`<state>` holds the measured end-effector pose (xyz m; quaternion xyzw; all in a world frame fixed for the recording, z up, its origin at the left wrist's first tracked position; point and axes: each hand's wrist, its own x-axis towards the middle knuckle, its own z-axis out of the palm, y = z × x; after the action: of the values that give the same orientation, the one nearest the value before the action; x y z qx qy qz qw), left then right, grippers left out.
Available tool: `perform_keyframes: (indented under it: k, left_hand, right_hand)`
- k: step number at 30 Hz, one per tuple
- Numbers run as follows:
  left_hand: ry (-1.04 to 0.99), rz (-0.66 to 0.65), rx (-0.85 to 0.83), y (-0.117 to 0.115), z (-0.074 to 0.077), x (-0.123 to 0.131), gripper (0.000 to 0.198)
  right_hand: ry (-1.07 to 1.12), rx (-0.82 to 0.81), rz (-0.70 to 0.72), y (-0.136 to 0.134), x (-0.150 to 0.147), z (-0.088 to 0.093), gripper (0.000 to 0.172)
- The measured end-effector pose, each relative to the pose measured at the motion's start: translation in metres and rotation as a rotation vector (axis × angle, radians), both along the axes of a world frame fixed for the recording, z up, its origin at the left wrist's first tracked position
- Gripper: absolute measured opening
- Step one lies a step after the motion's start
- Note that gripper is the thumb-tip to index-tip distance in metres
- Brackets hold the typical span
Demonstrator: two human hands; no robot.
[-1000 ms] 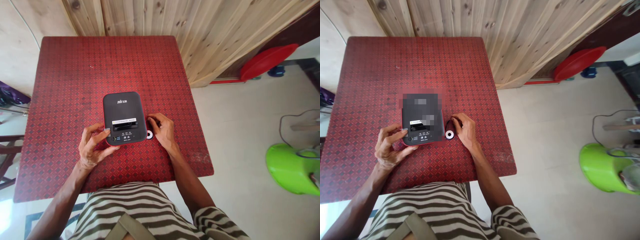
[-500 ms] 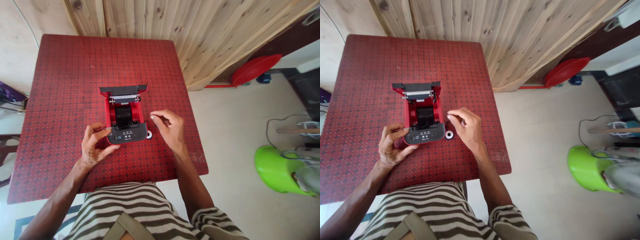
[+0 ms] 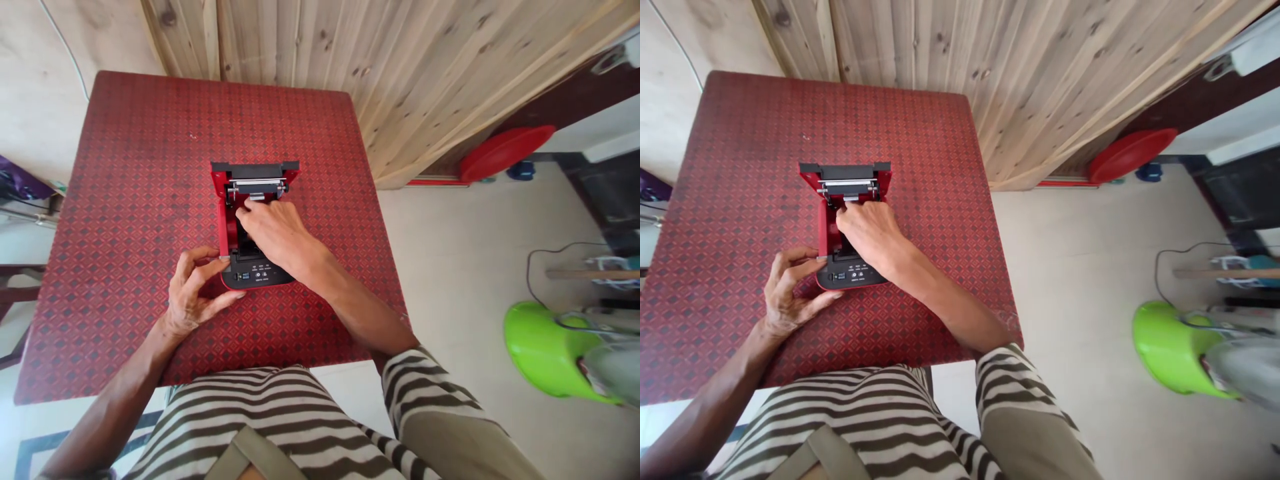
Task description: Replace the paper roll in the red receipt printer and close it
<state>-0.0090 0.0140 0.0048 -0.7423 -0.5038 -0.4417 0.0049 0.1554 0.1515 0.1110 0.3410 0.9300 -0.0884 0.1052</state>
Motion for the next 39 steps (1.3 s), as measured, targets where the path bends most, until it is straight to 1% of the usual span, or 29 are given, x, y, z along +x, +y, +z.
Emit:
perform_keyframes:
  k: [6, 13, 18, 21, 26, 30, 33, 36, 37, 39]
  left_hand:
    - [0.005, 0.006, -0.010, 0.000, 0.001, 0.001, 0.059]
    - [0.006, 0.001, -0.009, 0.001, 0.001, 0.001, 0.061]
    - [-0.005, -0.006, -0.005, 0.001, 0.002, 0.000, 0.061]
    - [-0.009, -0.009, 0.001, 0.001, 0.001, 0.000, 0.060]
    - [-0.009, -0.016, 0.010, 0.002, 0.001, 0.001, 0.061]
    - [-0.010, -0.019, 0.008, 0.002, 0.001, 0.001, 0.061]
    - [-0.013, -0.015, 0.000, 0.002, 0.001, 0.001, 0.062]
    - [-0.004, -0.004, -0.009, 0.001, 0.001, 0.001, 0.062]
    - [-0.002, 0.001, -0.010, 0.001, 0.001, 0.001, 0.062]
    - [0.000, 0.009, -0.008, 0.002, 0.002, 0.001, 0.060]
  right_hand:
    - [0.048, 0.035, 0.019, 0.002, 0.008, -0.003, 0.034]
    - [0.085, 0.045, -0.046, -0.005, 0.014, -0.001, 0.033]
    - [0.101, 0.038, -0.063, -0.003, 0.012, -0.005, 0.038]
    - [0.097, 0.044, -0.063, -0.004, 0.008, -0.003, 0.042]
    - [0.082, 0.089, -0.107, -0.011, 0.006, 0.000, 0.045]
    - [0.109, 0.114, -0.095, -0.021, 0.011, 0.001, 0.048]
    - [0.222, 0.139, -0.100, -0.029, 0.024, 0.005, 0.048]
    - [0.501, 0.134, -0.143, -0.029, 0.049, 0.010, 0.040]
    - [0.603, 0.126, -0.182, -0.026, 0.059, 0.010, 0.038]
    - [0.759, 0.099, -0.327, -0.016, 0.077, 0.004, 0.036]
